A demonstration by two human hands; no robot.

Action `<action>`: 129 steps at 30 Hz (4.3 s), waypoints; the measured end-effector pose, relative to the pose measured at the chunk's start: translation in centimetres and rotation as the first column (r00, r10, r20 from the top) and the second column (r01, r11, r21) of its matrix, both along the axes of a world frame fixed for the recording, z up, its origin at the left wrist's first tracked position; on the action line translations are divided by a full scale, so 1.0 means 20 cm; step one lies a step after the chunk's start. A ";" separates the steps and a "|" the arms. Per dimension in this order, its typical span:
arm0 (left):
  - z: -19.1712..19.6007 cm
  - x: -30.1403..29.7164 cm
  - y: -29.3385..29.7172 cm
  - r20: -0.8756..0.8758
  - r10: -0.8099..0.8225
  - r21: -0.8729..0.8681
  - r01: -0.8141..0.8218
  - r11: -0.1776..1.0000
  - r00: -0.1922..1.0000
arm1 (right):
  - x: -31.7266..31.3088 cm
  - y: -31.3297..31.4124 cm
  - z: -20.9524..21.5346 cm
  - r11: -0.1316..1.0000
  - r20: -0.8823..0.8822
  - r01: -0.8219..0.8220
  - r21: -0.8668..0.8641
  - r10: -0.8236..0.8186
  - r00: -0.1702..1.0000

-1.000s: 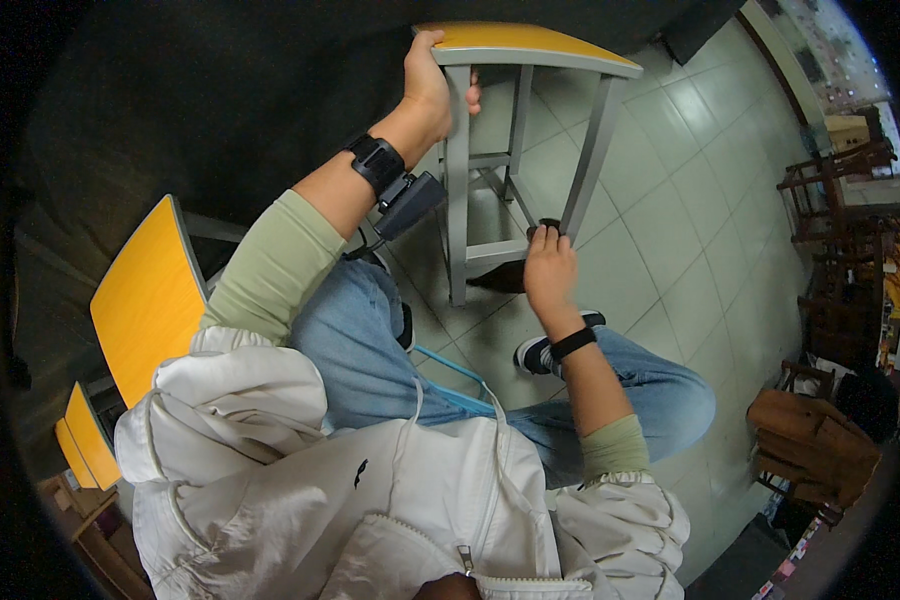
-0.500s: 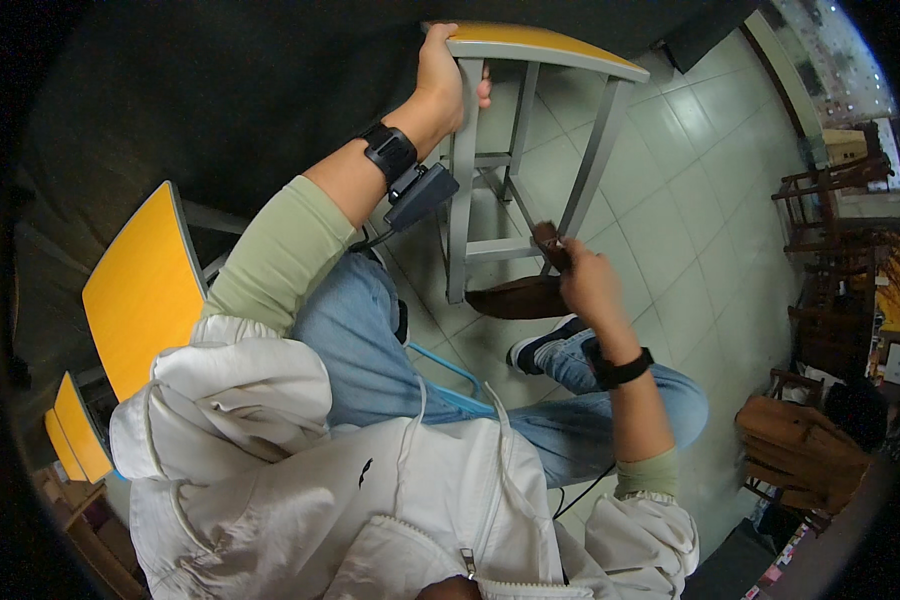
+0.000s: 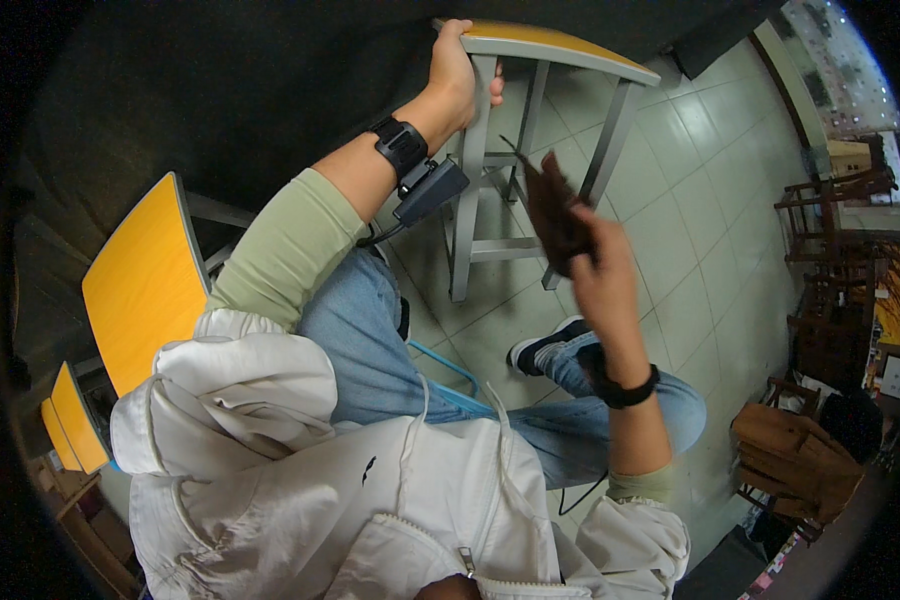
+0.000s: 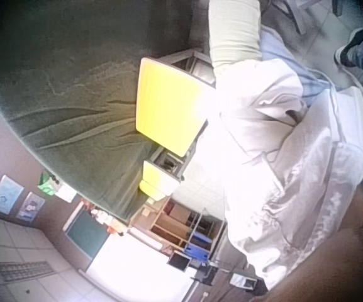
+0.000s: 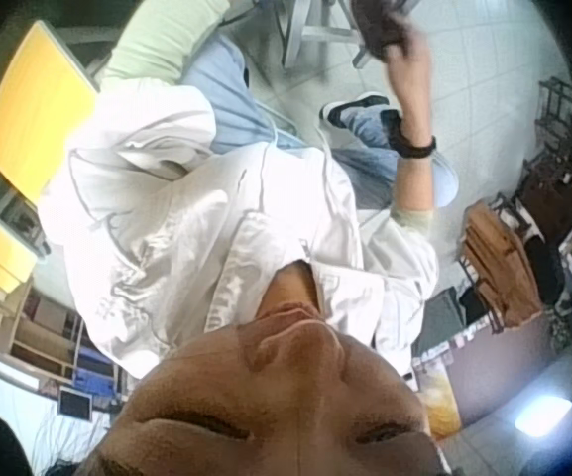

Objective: The person sands the metal frame of a yellow stool using a sanding block. They hold the stool steady with one hand while moving the sanding block along the legs and crossbars. The stool is repositioned occasionally to access different areas.

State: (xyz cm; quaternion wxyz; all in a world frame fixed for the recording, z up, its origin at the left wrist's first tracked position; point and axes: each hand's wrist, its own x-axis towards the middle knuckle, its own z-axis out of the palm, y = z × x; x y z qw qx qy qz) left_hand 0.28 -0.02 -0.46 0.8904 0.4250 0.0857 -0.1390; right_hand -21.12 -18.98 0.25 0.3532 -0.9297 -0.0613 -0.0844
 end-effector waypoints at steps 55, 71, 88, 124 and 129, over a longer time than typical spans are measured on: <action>0.01 -0.05 -0.02 -0.033 -0.042 0.029 0.043 0.999 0.999 | 0.05 -0.25 -0.53 0.687 -0.070 -0.164 -0.708 0.163 0.984; 0.01 0.00 -0.02 -0.060 -0.007 0.027 0.009 1.000 0.998 | 0.12 -0.14 -0.17 0.928 -0.321 0.137 0.346 -0.019 0.947; 0.01 0.03 -0.01 -0.063 0.041 0.023 -0.039 0.999 0.997 | 0.06 -0.04 -0.34 0.567 -0.547 0.381 0.730 0.152 0.823; 0.01 -0.08 -0.03 0.097 -0.137 0.031 0.135 0.990 0.986 | -0.34 0.06 -0.78 0.442 -0.512 0.432 0.786 0.072 0.856; 0.01 -0.10 -0.04 0.096 -0.143 0.039 0.140 0.989 0.985 | -0.44 -0.12 -0.95 0.742 -0.830 0.598 0.303 -0.103 0.548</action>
